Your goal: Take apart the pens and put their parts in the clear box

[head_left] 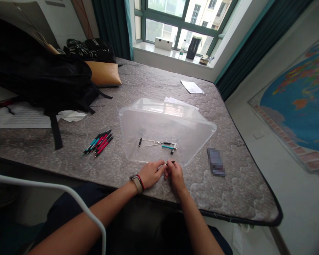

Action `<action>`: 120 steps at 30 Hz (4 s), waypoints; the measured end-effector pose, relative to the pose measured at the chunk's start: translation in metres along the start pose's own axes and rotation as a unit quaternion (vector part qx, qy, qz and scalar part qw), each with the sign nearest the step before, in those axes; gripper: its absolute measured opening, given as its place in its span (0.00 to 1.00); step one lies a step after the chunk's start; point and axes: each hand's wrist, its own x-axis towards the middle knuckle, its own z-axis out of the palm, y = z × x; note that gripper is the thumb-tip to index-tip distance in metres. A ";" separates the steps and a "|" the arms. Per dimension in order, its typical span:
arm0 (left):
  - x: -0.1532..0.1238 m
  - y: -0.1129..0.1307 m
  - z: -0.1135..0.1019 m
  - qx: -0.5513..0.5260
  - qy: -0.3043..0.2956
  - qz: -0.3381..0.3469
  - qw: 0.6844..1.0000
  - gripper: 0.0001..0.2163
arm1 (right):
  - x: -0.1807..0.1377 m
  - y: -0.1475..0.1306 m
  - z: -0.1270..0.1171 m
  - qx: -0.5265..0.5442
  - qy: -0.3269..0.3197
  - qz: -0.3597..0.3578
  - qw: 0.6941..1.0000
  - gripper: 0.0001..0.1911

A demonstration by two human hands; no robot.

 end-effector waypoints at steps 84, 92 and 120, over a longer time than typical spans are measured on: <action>0.010 -0.003 0.012 -0.311 -0.004 -0.101 0.945 0.16 | -0.005 -0.026 -0.002 0.102 0.213 -0.104 0.966 0.17; 0.018 -0.008 -0.003 -0.411 0.105 -0.153 0.893 0.13 | -0.004 -0.004 0.004 -0.070 0.026 0.021 0.997 0.17; 0.005 0.004 0.006 -0.154 -0.034 -0.010 0.987 0.16 | -0.004 -0.007 0.006 0.057 0.091 -0.001 0.994 0.18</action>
